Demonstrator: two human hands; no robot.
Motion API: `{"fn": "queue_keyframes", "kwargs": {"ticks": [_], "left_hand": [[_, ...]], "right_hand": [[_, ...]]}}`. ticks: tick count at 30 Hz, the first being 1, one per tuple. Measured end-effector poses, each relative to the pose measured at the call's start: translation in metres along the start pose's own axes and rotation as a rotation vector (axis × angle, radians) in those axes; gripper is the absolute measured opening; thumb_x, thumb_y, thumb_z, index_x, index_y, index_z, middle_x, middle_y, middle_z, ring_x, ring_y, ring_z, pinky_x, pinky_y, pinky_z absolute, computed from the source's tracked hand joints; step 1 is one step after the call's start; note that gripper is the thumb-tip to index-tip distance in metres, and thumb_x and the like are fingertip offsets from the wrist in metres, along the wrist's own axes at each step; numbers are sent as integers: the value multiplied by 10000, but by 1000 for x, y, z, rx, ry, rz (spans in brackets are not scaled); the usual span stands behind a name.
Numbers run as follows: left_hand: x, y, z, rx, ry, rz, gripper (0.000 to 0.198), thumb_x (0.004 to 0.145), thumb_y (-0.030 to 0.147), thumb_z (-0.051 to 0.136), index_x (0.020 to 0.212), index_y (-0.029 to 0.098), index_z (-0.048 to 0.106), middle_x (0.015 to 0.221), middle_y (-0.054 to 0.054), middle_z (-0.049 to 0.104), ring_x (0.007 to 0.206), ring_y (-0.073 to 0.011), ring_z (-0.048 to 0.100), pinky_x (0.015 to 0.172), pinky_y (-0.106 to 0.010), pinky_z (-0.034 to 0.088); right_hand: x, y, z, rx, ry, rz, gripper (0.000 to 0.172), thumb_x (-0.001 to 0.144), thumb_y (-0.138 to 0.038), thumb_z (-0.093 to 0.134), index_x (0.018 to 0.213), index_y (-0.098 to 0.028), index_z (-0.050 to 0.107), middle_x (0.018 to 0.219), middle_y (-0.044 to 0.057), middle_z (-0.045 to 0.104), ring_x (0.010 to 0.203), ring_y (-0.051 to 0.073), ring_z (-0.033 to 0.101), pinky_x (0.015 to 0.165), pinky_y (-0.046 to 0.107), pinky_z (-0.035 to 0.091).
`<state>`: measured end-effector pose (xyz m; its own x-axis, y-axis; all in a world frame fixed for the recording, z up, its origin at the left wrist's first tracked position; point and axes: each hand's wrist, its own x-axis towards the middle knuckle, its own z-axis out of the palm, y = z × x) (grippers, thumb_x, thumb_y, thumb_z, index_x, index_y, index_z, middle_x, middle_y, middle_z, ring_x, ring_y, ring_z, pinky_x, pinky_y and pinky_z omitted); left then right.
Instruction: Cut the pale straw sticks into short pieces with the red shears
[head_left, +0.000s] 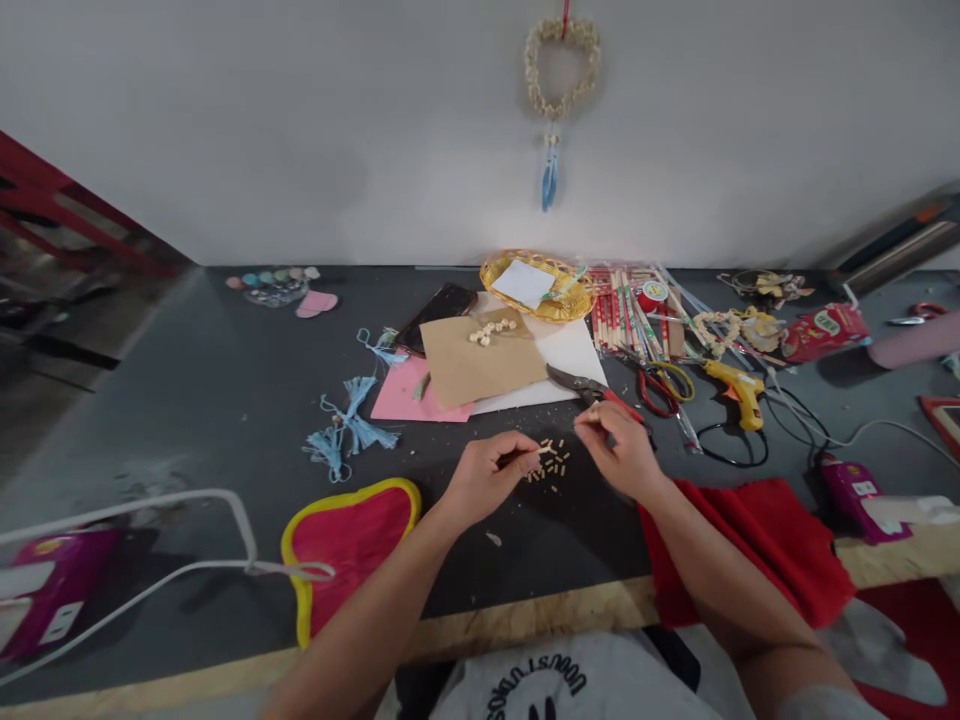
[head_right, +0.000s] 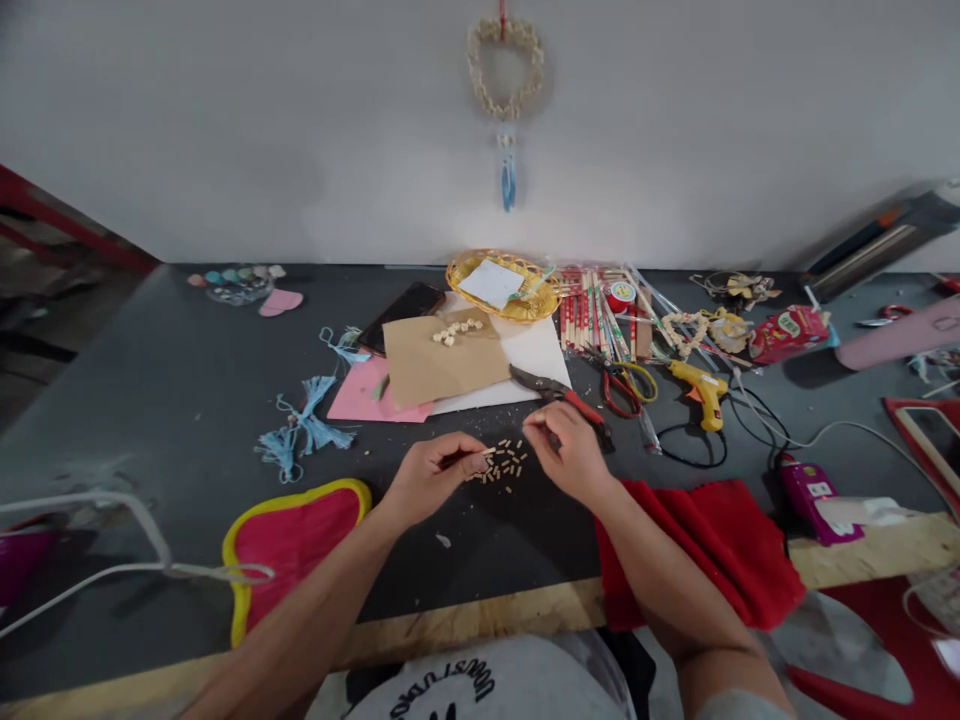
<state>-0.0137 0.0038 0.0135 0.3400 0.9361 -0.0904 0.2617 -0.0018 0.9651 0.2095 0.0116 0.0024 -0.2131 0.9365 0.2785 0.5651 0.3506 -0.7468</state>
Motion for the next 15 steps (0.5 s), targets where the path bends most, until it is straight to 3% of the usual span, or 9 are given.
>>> {"fn": "queue_keyframes", "kwargs": {"ticks": [3,6,15], "left_hand": [[-1,-3,2,86,-18,43,139,827,272,612,800,175,708,709,-19,686,656,-140,586,611,-221,410],[-1,-6,2,152,-39,104,131,829,222,587,809,192,712,716,-16,694,651,-141,597,609,-221,408],[0,-5,5,428,-57,172,139,840,204,557,816,207,694,755,-33,708,682,-153,624,635,-237,412]], "right_hand": [[-6,-12,11,365,-266,166,268,939,-419,464,903,-189,596,748,10,593,657,127,541,604,249,455],[-9,-13,19,569,-398,278,353,923,-500,469,842,-172,571,696,-12,554,581,93,491,526,209,402],[-10,-12,25,562,-426,320,340,882,-486,543,751,-174,564,648,-25,549,560,87,480,520,202,385]]}}
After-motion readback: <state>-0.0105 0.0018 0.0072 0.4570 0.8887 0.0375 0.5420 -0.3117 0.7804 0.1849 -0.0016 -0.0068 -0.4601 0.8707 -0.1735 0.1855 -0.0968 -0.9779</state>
